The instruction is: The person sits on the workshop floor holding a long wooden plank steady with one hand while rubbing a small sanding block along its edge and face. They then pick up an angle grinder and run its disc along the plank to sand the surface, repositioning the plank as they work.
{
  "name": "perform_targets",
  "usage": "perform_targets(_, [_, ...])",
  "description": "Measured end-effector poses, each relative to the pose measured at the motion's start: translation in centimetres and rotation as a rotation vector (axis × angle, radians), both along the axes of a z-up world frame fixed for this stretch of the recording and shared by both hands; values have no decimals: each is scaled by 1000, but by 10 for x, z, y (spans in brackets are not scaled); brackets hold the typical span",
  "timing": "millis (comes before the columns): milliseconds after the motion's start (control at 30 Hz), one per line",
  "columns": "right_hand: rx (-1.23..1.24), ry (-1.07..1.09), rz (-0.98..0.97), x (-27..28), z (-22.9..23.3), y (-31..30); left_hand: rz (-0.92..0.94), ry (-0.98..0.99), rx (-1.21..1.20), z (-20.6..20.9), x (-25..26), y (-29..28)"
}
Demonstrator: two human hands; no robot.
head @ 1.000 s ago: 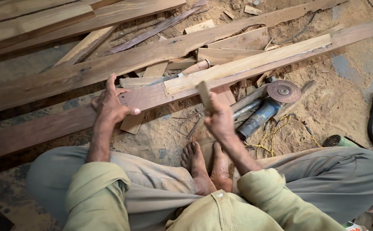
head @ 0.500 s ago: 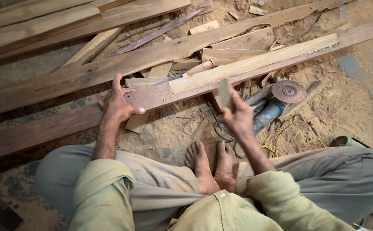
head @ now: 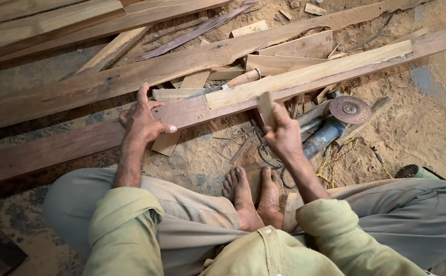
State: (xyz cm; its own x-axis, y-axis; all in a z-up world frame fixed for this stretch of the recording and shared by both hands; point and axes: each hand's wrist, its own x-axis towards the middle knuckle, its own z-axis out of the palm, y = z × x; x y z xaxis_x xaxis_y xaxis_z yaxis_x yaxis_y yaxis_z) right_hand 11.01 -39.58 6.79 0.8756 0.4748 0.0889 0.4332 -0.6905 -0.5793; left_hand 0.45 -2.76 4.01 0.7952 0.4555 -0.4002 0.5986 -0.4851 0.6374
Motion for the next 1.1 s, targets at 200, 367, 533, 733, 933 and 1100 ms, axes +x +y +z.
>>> perform_targets(200, [490, 745, -221, -36, -39, 30, -3, -21, -1, 8, -3, -3])
perform_targets(367, [239, 614, -175, -49, 71, 74, -4, -35, 7, 2, -1, 2])
perform_targets(533, [174, 318, -223, -23, 52, 21, -18, -36, -9, -2, -3, 0])
perform_targets(733, [-4, 263, -252, -3, 40, 9, -3, -89, -9, -9, -3, 1])
perform_targets(933, [-195, 90, -56, -3, 16, 11, 3, -61, -2, -9, -1, 2])
perform_targets(1100, [-243, 268, -53, -26, 44, 51, -14, -44, 13, -2, -4, 0])
